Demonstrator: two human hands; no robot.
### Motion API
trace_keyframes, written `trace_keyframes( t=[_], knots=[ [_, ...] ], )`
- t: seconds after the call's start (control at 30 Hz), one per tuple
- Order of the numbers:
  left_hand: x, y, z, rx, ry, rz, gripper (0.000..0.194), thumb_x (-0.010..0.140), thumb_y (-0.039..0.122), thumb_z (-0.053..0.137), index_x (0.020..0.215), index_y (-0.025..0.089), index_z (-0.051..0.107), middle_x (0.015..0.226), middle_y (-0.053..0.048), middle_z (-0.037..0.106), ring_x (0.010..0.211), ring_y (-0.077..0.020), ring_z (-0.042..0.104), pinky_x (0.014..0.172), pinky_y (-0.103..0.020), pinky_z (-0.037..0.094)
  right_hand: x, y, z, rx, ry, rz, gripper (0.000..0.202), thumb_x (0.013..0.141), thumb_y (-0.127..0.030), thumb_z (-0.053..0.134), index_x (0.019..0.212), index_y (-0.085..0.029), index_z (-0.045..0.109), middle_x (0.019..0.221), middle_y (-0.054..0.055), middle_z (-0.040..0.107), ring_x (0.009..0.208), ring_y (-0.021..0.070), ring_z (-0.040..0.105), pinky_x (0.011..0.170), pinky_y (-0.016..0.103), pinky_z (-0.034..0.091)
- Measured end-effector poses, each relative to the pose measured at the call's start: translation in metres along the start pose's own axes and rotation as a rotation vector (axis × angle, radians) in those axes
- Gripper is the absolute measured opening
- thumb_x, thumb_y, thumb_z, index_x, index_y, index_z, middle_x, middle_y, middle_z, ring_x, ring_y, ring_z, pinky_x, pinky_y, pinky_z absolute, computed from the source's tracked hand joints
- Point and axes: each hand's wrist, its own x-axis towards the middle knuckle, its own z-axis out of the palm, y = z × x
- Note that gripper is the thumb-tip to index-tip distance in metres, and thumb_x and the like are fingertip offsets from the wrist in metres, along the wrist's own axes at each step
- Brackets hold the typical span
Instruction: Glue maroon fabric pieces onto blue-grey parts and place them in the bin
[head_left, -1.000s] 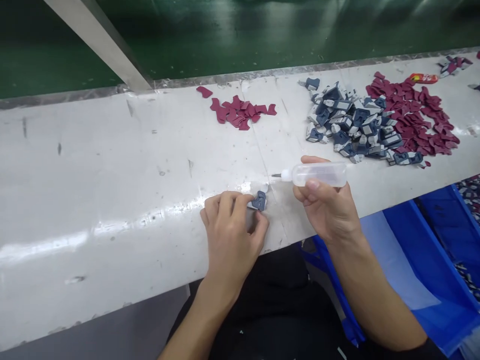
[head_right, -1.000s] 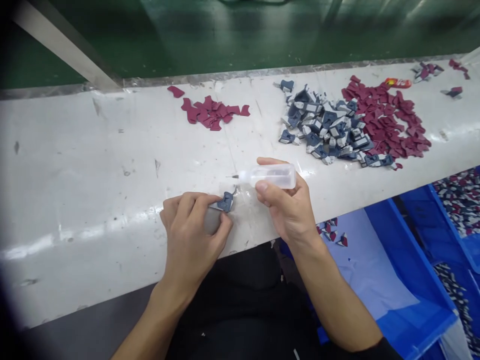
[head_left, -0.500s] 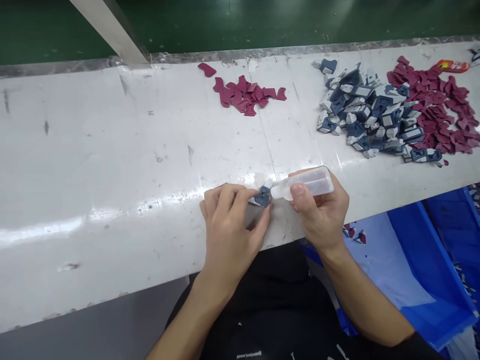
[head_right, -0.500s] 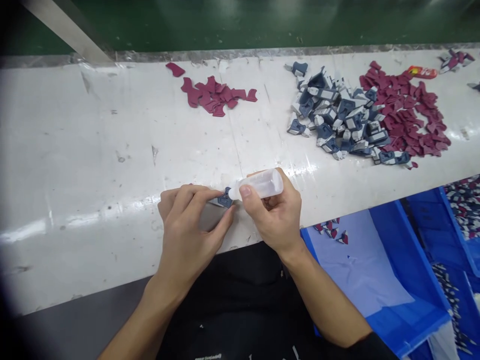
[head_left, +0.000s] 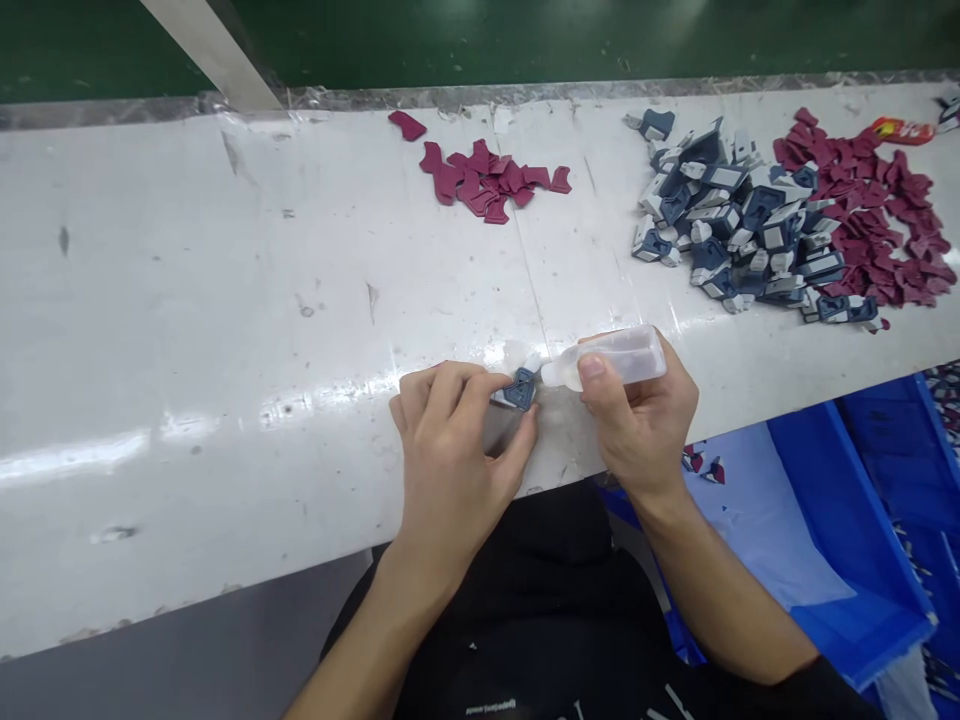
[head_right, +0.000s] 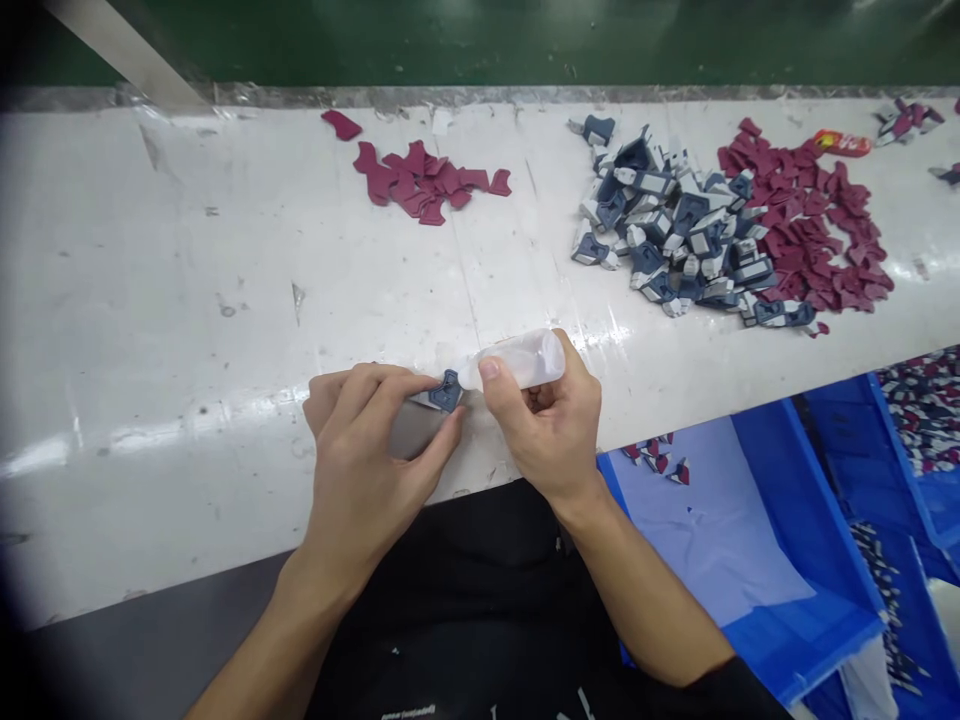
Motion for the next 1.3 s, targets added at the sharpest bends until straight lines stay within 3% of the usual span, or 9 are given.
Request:
trace_keyframes(
  t=[0.33, 0.53, 0.83, 1.07, 1.3],
  knots=[
    [0.000, -0.002, 0.002, 0.005, 0.016, 0.021, 0.014, 0.101, 0.023, 0.078, 0.113, 0.026, 0.071, 0.105, -0.005, 0.074, 0.108, -0.0289, 0.061, 0.094, -0.048, 0.044, 0.001, 0.001, 0.002, -0.061, 0.060, 0.002, 0.034, 0.101, -0.052, 0.078, 0.085, -0.026, 0.062, 0.070, -0.003, 0.061, 0.060, 0.0152, 0.059, 0.047, 0.027, 0.047],
    [0.000, -0.001, 0.001, 0.006, 0.013, 0.014, 0.014, 0.101, 0.023, 0.078, 0.113, 0.026, 0.071, 0.105, -0.005, 0.074, 0.109, -0.0292, 0.061, 0.094, -0.048, 0.045, -0.001, -0.002, -0.003, -0.117, 0.063, -0.062, 0.030, 0.101, -0.046, 0.080, 0.086, -0.026, 0.064, 0.071, -0.002, 0.060, 0.064, 0.0158, 0.061, 0.048, 0.027, 0.045],
    [0.000, -0.002, 0.002, -0.027, 0.006, 0.002, 0.014, 0.101, 0.026, 0.079, 0.113, 0.026, 0.072, 0.106, -0.005, 0.074, 0.109, -0.0287, 0.060, 0.094, -0.048, 0.046, -0.006, -0.012, -0.014, -0.208, 0.003, -0.134, 0.022, 0.099, -0.041, 0.081, 0.090, -0.026, 0.067, 0.077, 0.001, 0.068, 0.069, 0.0189, 0.067, 0.046, 0.028, 0.046],
    [-0.001, -0.001, 0.002, -0.015, 0.013, -0.002, 0.013, 0.101, 0.025, 0.079, 0.112, 0.027, 0.072, 0.106, -0.004, 0.074, 0.108, -0.0281, 0.056, 0.093, -0.046, 0.042, -0.008, -0.025, -0.014, -0.232, -0.074, -0.148, 0.033, 0.101, -0.040, 0.078, 0.078, -0.026, 0.057, 0.067, -0.002, 0.061, 0.057, 0.0145, 0.057, 0.042, 0.027, 0.040],
    [-0.002, -0.002, 0.002, -0.015, 0.006, 0.000, 0.015, 0.100, 0.027, 0.081, 0.113, 0.028, 0.072, 0.106, -0.003, 0.073, 0.109, -0.0280, 0.055, 0.093, -0.044, 0.041, -0.006, -0.021, -0.007, -0.165, -0.076, -0.095, 0.033, 0.099, -0.042, 0.081, 0.080, -0.026, 0.059, 0.068, -0.002, 0.061, 0.061, 0.0159, 0.060, 0.045, 0.027, 0.043]
  ],
)
